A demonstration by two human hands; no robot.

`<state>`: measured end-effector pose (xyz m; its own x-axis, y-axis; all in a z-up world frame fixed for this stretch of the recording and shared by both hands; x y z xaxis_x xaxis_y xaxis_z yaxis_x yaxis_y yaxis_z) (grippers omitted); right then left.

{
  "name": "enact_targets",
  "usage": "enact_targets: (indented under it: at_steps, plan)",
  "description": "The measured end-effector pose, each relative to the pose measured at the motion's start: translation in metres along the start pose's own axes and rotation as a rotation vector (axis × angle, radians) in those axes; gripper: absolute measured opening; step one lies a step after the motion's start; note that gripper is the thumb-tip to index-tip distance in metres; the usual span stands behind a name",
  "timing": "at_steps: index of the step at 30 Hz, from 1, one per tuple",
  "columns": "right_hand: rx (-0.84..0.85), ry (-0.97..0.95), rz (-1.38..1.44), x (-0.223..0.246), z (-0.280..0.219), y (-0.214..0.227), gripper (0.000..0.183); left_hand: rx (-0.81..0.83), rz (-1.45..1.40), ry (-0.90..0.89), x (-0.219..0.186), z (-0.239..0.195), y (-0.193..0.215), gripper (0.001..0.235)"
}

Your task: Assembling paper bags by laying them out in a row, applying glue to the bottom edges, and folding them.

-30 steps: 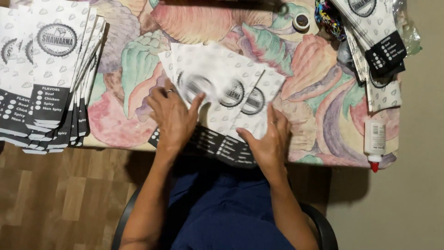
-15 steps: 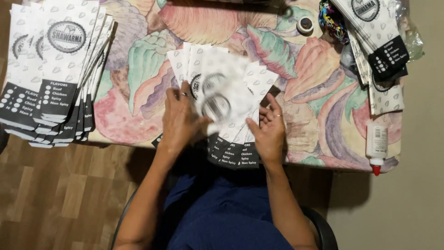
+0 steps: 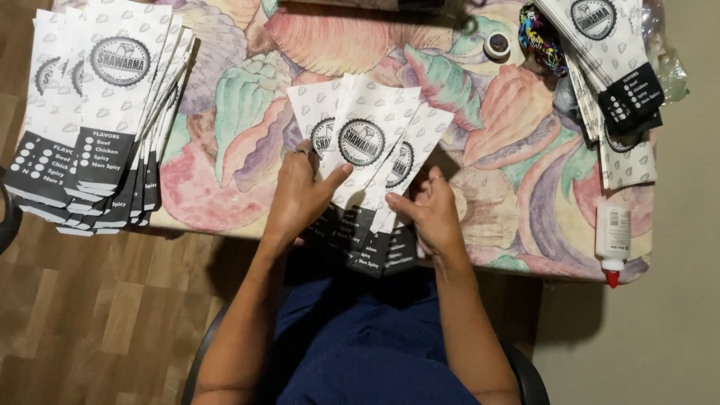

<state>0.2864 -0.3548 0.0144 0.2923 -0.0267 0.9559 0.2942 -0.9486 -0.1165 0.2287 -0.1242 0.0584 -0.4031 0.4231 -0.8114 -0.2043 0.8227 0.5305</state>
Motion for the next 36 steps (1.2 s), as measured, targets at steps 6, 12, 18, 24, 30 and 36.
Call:
enact_targets:
  at_steps: [6,12,18,24,30,36]
  plan:
    - [0.003,0.131,-0.061,-0.007,0.022,0.036,0.079,-0.137,0.091,0.000,0.020,-0.005,-0.005,0.094]
    - [-0.266,0.483,-0.497,0.056,0.003,0.071,0.075,-0.186,0.181,-0.042,0.004,-0.005,-0.011,0.085]
    - [-0.461,0.576,-0.672,0.093,-0.024,0.128,0.071,-0.194,0.251,-0.053,-0.001,-0.005,-0.021,0.087]
    - [-0.554,0.671,-0.594,0.159,-0.064,0.147,0.061,-0.198,0.159,-0.154,0.004,0.021,-0.042,0.085]
    - [-0.388,0.676,-0.637,0.080,0.012,0.143,0.055,-0.040,-0.254,-0.165,-0.038,0.018,-0.043,0.067]
    - [-0.272,0.396,-0.762,0.054,0.021,0.032,0.060,-0.056,-0.346,-0.087,-0.036,0.006,-0.037,0.061]
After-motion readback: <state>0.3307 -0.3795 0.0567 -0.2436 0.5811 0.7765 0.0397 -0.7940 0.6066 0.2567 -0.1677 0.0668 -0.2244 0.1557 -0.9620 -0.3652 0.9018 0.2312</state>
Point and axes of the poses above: each hand's wrist, its own z-axis towards the middle knuckle, its own y-axis out of the back of the hand, x = y × z, the point moved 7 cm from there along z, towards the middle knuckle
